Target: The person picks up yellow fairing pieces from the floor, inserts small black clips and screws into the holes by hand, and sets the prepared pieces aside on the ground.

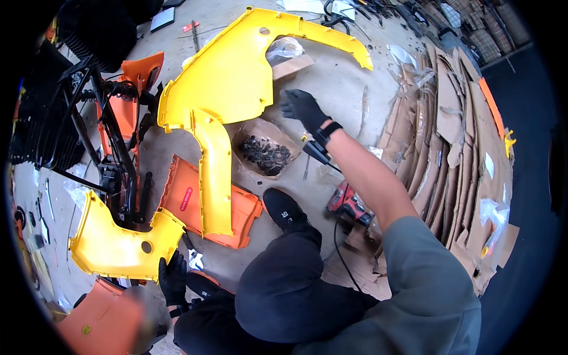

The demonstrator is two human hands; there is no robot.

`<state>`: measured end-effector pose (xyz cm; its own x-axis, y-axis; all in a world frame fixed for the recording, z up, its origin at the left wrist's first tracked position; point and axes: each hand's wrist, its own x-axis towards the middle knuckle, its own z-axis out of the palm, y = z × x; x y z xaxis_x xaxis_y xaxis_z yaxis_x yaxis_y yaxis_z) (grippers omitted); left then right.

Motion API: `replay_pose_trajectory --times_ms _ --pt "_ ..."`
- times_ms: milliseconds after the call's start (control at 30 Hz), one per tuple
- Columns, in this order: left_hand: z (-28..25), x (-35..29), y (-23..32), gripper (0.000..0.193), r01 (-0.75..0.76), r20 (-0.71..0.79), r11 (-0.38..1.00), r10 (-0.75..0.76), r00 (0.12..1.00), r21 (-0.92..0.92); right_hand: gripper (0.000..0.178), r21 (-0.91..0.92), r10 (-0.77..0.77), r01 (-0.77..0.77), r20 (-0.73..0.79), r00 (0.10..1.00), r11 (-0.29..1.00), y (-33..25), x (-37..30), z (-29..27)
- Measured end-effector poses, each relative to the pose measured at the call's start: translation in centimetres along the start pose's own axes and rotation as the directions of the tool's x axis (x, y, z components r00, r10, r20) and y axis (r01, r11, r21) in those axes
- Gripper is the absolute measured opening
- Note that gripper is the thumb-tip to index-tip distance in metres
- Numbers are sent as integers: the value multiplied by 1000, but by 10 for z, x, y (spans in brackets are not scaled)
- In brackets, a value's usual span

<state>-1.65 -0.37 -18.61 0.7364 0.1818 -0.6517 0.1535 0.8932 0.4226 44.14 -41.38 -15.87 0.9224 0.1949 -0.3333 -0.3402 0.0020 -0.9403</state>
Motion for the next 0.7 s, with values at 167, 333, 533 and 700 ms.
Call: replay_pose_trajectory --times_ms 167,333,533,700 --pt "5 1 -3 45 17 -66 1000 -16 998 1 29 -752 -488 352 45 872 558 7 76 13" --pt "5 -7 -5 46 -24 -85 998 28 996 54 28 -905 -633 378 411 656 -196 -14 91 25" --pt "15 -5 -7 48 -22 -70 999 25 997 38 46 -933 -571 260 358 739 -248 -12 110 2" --pt "17 -10 -5 46 -29 -79 999 32 996 38 33 -934 -441 262 347 828 -242 -23 110 13"
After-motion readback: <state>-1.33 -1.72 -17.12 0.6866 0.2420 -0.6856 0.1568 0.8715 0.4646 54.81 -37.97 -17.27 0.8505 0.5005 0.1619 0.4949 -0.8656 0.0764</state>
